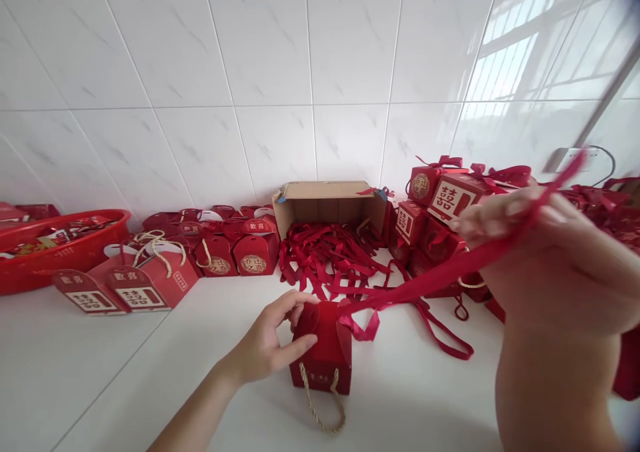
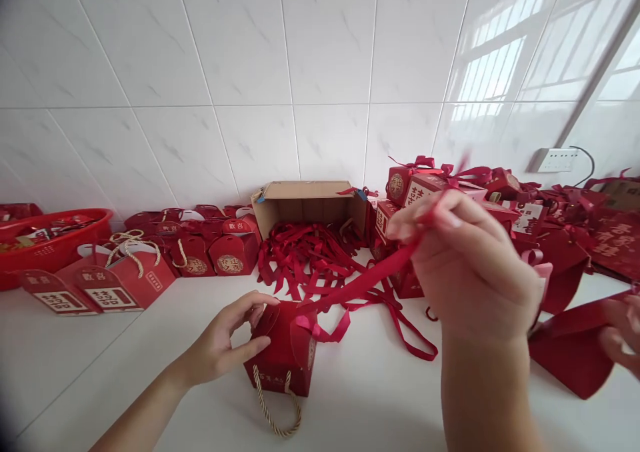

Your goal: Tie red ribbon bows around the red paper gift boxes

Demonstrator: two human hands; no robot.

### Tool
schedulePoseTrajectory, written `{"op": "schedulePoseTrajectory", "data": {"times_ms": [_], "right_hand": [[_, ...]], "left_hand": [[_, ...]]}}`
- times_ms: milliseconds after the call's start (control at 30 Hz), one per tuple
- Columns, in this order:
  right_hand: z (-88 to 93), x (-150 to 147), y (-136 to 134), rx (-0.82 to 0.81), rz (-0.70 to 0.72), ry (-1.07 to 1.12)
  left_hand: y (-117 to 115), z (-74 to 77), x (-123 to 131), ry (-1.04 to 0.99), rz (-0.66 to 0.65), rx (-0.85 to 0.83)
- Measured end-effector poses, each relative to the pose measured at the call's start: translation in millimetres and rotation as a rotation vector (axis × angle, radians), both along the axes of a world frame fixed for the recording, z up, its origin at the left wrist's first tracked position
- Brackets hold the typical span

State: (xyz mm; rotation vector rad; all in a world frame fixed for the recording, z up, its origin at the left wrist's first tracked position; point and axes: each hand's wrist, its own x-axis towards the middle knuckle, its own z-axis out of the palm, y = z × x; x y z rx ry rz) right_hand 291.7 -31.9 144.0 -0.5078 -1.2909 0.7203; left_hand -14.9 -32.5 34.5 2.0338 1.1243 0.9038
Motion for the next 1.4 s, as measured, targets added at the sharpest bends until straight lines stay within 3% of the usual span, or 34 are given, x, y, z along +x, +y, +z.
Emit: {"op": "schedulePoseTrajectory", "data": {"times_ms": [67, 167, 300, 400, 533, 967, 1400], "right_hand": [[-6.5, -18.6, 8.7, -0.103, 0.076, -0.088], [-22.3, -51.1, 25.0, -0.326, 0.222, -0.406], [-49.2, -86.0, 45.3, -0.426, 0.326, -0.898], [-65.2, -99.2, 54.4, -0.489, 0.363, -1.035], [-75.2, -103.1, 58.3, -0.503, 0.464, -1.048], [-83.0, -107.6, 60.4, -0.424, 0.491, -0.998], [-83.2, -111.2, 55.0, -0.346, 0.483, -0.945]], "left_hand": [[0.3, -0.9, 1.3, -0.105, 0.087, -0.062], [3.5, -2.6, 3.7, -0.294, 0.202, -0.123], [8.3, -4.1, 6.8, -0.415, 0.295, -0.235], [7.9, -3.6, 9.6, -0.458, 0.281, -0.309], [4.2, -1.7, 13.1, -0.499, 0.204, -0.339], [0.4, -6.9, 15.3, -0.503, 0.096, -0.353], [5.9, -7.8, 13.0, -0.586, 0.106, -0.344]]}}
